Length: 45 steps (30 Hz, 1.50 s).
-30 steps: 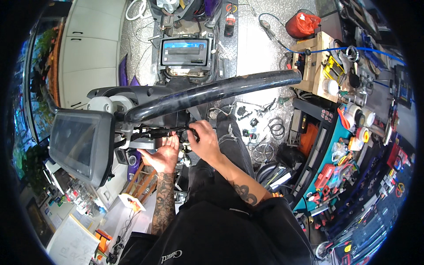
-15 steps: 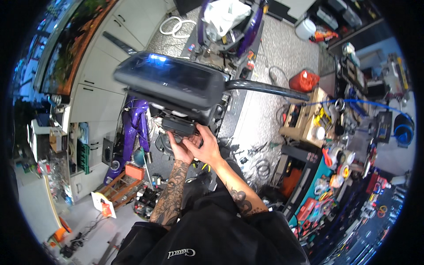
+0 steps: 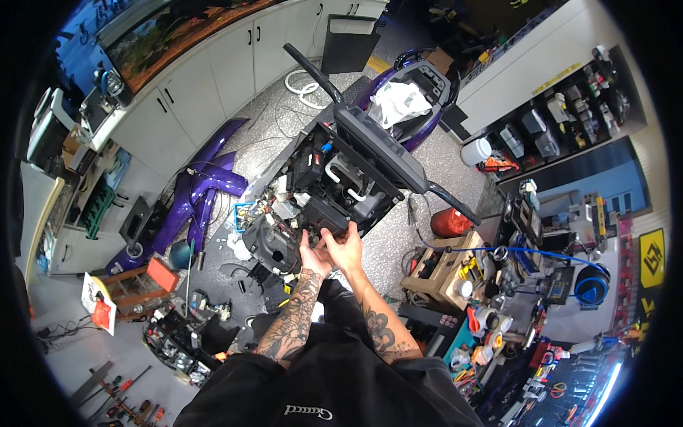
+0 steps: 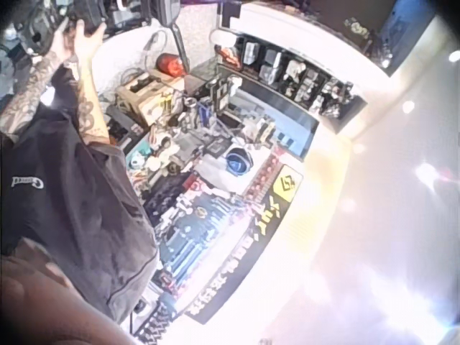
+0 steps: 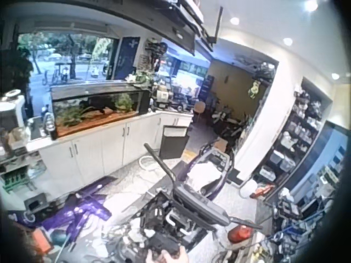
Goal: The person assembles a mechanical device by connecting wires, attaching a black plastic housing, and securing components with screws. They handle connectors, a battery pack, and a control unit, using their hands and a screwdriver to complete the assembly.
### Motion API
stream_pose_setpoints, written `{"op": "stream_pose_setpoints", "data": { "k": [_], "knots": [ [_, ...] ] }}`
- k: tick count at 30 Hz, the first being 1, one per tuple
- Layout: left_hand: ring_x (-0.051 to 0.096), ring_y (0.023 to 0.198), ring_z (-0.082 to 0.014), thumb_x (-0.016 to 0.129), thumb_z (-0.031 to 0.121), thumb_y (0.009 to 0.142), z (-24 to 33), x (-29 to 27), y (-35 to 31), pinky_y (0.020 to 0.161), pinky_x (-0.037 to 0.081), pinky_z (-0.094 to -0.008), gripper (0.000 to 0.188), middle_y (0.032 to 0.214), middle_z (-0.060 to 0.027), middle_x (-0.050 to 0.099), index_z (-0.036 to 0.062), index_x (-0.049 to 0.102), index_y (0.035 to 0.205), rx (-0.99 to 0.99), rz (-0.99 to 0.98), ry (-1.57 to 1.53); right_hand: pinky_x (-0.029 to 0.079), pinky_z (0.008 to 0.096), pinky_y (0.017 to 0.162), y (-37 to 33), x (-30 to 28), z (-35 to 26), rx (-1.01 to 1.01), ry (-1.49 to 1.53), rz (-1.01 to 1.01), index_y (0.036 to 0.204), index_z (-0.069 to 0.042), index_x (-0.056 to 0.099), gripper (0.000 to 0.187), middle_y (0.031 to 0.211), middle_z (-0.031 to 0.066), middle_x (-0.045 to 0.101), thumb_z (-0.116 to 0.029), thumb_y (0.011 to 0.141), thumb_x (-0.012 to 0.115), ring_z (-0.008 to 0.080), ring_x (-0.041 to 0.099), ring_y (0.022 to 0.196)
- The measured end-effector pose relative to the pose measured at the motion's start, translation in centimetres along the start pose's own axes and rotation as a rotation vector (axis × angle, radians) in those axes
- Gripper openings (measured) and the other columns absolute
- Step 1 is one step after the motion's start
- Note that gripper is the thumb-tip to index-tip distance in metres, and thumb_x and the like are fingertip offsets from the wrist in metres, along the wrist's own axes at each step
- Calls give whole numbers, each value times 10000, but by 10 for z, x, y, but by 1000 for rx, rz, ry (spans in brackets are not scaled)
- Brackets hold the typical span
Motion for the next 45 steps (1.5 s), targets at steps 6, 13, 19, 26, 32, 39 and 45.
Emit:
{"op": "stream_pose_setpoints", "data": {
  "k": [6,13,19,26,32,39,45],
  "knots": [
    [521,1266,-381,756,707,813,-6,25,-16,1123,429,-539,906,1364,-246,475,-12,496,1299,-24,21,-72,580,286,752,7,-25,-9,-39,-10,-73,1227,78,594,472,1022,142,745,-216,919,798,143,710,895],
    [428,1424,-445,693,654,904,6,12,-21,1168,433,-516,970,1507,-321,396,-101,404,1439,-67,-83,-104,561,295,711,34,-51,-68,-336,-264,190,1063,51,740,244,866,116,762,-177,977,728,128,713,784],
    [434,1401,-460,756,669,842,6,18,-17,1182,427,-550,1070,1471,-344,391,-157,379,1408,-28,-4,-114,556,272,738,75,-27,-30,-218,-104,63,1099,21,769,208,946,68,792,-138,998,682,112,710,805],
    [479,1351,-440,757,686,829,5,23,-19,1155,459,-537,1036,1421,-324,434,-171,455,1328,-10,41,-146,546,281,858,69,-37,-22,-101,232,-216,1187,51,708,239,1101,93,773,-72,998,630,136,701,955],
    [542,1286,-431,548,543,1009,7,1,-9,1139,463,-516,718,1344,-276,547,-117,516,1290,40,21,119,603,323,875,44,-58,33,-65,236,-245,1264,69,648,314,1157,148,747,60,966,550,202,731,1014],
    [563,1190,-356,713,615,867,-2,7,-3,1097,488,-495,788,1234,-222,579,-112,564,1131,105,42,-81,579,308,875,44,-57,107,115,-5,-298,1220,44,692,272,1120,135,764,-69,972,673,177,722,985],
    [521,1157,-341,805,792,697,2,34,-24,1054,493,-514,992,1224,-210,522,-58,520,1121,139,197,86,553,287,804,44,-31,127,222,101,-195,1109,31,746,255,972,76,775,-188,982,718,123,688,879]
  ]
}}
Point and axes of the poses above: each hand's wrist, its own y-axis towards the middle knuckle, its own x-axis out of the palm, z = x × y, the point moved 4 cm from there along y, towards the middle knuckle
